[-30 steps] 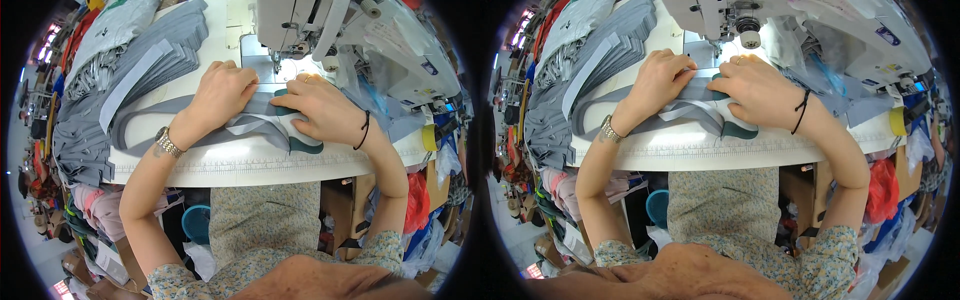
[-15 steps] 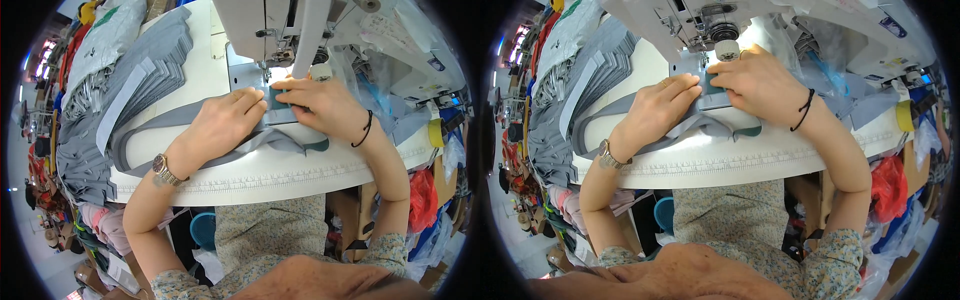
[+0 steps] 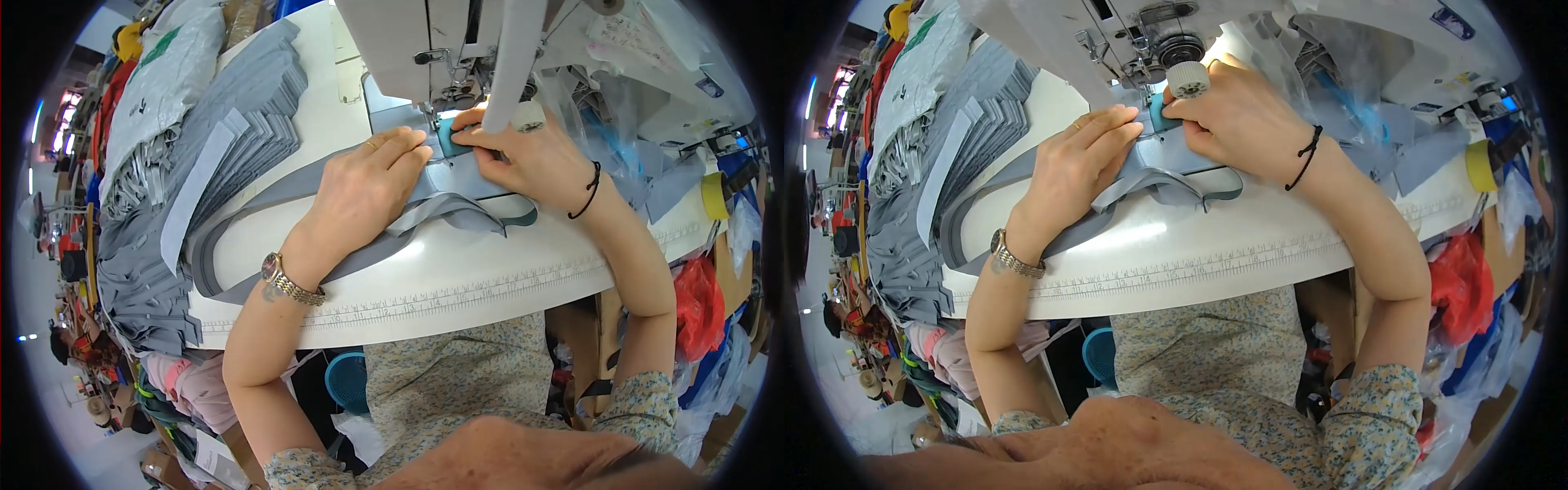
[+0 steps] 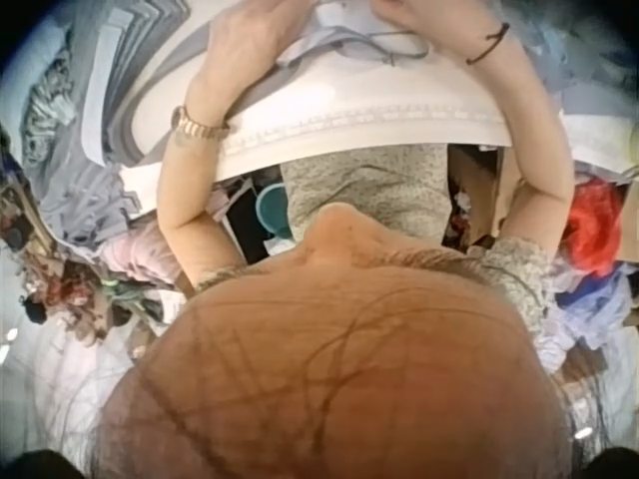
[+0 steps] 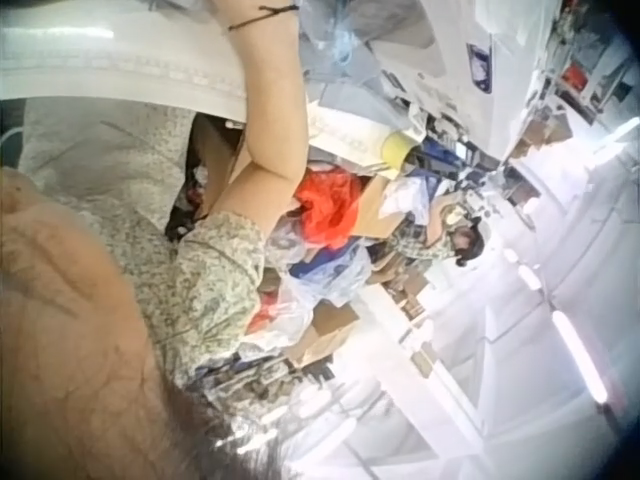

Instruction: Sewing and assembling zippers onto fabric strips at a sewing workstation.

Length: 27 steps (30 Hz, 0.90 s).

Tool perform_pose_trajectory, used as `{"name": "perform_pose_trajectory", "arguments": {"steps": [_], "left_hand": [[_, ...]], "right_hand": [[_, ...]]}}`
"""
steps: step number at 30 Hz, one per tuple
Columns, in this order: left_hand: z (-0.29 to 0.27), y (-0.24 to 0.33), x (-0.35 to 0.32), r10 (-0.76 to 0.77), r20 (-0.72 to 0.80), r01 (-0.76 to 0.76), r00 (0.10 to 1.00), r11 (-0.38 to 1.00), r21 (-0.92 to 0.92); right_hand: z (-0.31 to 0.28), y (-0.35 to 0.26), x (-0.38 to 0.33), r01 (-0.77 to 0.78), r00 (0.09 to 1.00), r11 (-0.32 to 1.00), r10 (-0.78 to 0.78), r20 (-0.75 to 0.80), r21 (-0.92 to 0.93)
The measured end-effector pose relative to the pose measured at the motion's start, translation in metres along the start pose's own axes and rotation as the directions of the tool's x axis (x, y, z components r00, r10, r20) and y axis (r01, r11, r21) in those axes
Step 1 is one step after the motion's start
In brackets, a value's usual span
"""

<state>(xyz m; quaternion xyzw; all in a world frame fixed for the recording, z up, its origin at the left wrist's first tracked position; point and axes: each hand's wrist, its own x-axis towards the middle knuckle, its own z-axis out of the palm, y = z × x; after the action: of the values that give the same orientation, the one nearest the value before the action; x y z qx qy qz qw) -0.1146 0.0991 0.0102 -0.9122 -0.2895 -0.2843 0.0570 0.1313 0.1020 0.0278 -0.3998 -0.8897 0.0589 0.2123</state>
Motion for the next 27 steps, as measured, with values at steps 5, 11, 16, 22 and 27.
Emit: {"name": "perform_pose_trajectory", "arguments": {"steps": [5,11,16,22,27], "left_hand": [[-0.002,0.0,0.002,-0.045,0.015,0.045,0.999,0.999,-0.026],[-0.002,-0.002,0.005,-0.015,0.0,0.015,1.0,1.0,-0.014],[0.0,-0.002,0.003,-0.051,0.013,0.052,0.999,0.998,-0.038],[0.0,-0.003,-0.001,-0.05,-0.003,0.05,0.999,0.999,-0.008],[0.005,-0.005,-0.004,-0.029,-0.014,0.029,0.999,0.999,0.039]], "right_hand": [[-0.001,-0.001,0.001,0.011,1.0,0.998,-0.011,-0.001,-0.064],[0.001,0.004,0.002,0.022,1.0,0.992,-0.022,-0.001,-0.128],[0.003,0.005,0.001,0.021,1.0,0.99,-0.019,0.018,-0.143],[0.0,0.001,0.007,-0.014,0.997,0.999,0.017,0.079,-0.039],[0.007,0.005,0.005,0.016,1.0,1.0,-0.016,-0.021,0.019]]}}
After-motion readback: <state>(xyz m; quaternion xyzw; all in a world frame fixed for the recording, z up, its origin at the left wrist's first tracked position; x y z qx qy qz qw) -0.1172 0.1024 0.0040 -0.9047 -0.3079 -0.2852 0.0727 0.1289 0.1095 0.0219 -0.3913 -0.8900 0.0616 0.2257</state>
